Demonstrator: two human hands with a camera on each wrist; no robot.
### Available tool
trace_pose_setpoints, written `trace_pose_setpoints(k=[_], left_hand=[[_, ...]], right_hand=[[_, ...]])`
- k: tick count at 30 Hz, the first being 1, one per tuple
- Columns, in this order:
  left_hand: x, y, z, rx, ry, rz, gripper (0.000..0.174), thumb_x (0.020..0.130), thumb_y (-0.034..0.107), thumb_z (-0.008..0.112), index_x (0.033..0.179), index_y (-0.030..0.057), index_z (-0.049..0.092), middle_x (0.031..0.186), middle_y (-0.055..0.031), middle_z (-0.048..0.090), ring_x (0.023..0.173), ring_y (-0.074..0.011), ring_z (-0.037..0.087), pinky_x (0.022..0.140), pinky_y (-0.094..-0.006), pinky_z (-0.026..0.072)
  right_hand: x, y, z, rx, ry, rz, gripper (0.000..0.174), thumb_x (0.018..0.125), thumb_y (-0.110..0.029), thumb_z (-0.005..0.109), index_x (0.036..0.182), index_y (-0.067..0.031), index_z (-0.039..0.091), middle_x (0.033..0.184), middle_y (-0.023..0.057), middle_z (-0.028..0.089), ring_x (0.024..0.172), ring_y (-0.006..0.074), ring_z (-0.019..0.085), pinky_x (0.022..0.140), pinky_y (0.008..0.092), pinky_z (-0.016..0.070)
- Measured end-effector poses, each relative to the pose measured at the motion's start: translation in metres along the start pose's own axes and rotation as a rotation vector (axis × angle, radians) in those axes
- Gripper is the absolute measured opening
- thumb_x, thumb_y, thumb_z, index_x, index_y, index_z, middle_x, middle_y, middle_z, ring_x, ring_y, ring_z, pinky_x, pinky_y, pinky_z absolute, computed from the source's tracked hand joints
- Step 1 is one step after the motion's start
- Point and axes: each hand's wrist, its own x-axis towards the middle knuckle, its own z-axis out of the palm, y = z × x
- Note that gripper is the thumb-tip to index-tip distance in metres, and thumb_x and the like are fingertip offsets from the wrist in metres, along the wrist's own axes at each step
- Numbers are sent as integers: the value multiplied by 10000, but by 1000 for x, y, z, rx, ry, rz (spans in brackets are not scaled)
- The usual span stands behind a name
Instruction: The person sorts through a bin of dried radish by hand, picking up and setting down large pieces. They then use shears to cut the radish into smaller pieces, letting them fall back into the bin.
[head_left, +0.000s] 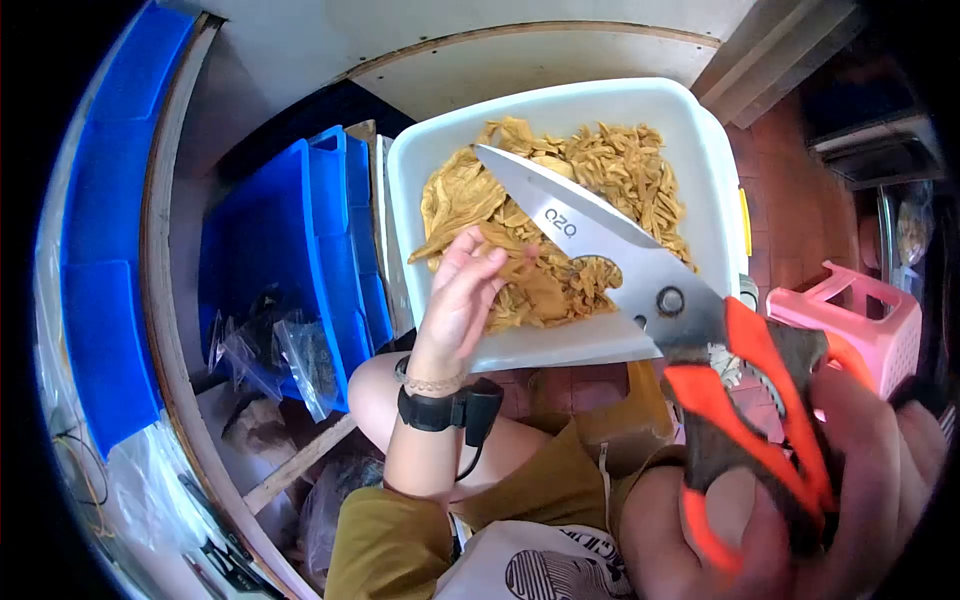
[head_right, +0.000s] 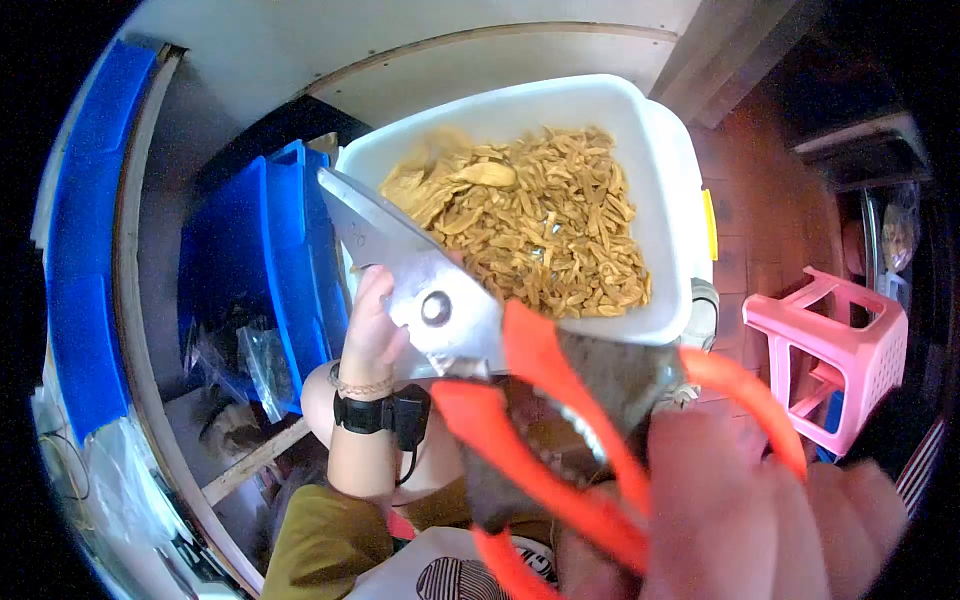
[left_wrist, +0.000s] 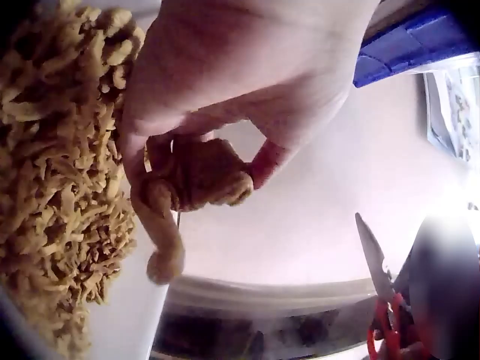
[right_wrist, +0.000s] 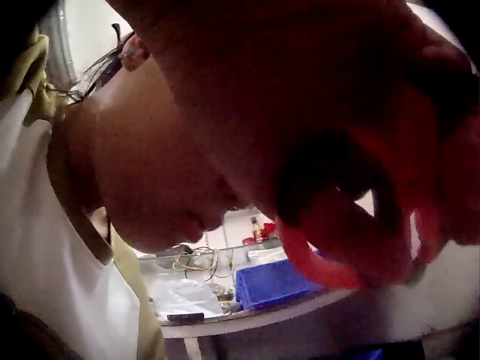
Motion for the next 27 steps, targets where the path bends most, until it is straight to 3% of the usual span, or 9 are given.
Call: trace_pose_setpoints(k=[3,5,6,8,11,17,20,23,27], left_hand=[[-5,0,14,25,44,68,241,906,55,501,1143,53,458,1020,-145,663,1000,-210,633,926,-329,472],[-5,1,17,32,-13,83,254,926,57,485,1175,64,440,990,-145,670,969,-202,643,878,-314,496],[-5,0,16,5,-1,94,254,926,57,485,1175,64,440,990,-145,670,969,-202,643,878,-314,496],[-3,-2,16,94,-47,59,212,958,103,486,1160,39,482,975,-127,666,925,-173,642,829,-289,505],[0,-4,13,240,-72,75,207,968,155,519,1118,14,542,964,-104,663,893,-143,630,802,-252,497],[-1,-17,17,163,-16,191,192,953,170,566,1020,-7,599,729,10,544,677,-56,515,633,-219,435],[-4,-21,19,213,-17,180,173,940,159,581,982,-5,613,709,19,539,636,-50,507,598,-217,421],[-6,-21,24,171,26,176,157,931,147,589,966,-2,625,682,31,524,606,-47,493,568,-220,406],[-8,-20,22,199,-85,156,165,923,134,594,1021,10,638,683,27,538,609,-48,500,559,-226,409]], right_hand=[[6,2,27,180,-67,401,433,736,-90,634,1132,43,520,969,195,643,831,307,612,774,368,460],[10,33,70,470,33,370,472,713,119,567,1167,16,487,1013,135,596,909,172,595,786,256,467],[17,42,96,629,171,380,367,685,93,545,1038,11,486,877,179,606,839,301,646,754,340,491],[17,58,141,923,227,471,320,711,119,527,1009,15,475,850,52,591,824,89,576,733,243,471],[15,67,179,1008,247,555,346,732,-46,788,920,-47,498,773,-32,560,727,24,507,652,189,414],[16,59,189,655,63,457,568,643,-334,866,936,-37,479,688,57,531,622,155,488,571,304,417],[18,57,185,556,-185,421,703,671,-277,854,1185,-9,456,1033,102,575,904,167,549,814,312,466],[20,51,193,487,-5,234,694,644,-453,834,1045,-13,477,711,143,574,649,317,587,582,388,450],[21,48,191,502,-69,250,694,682,-459,809,1086,-4,474,806,170,629,723,328,631,631,393,477]])
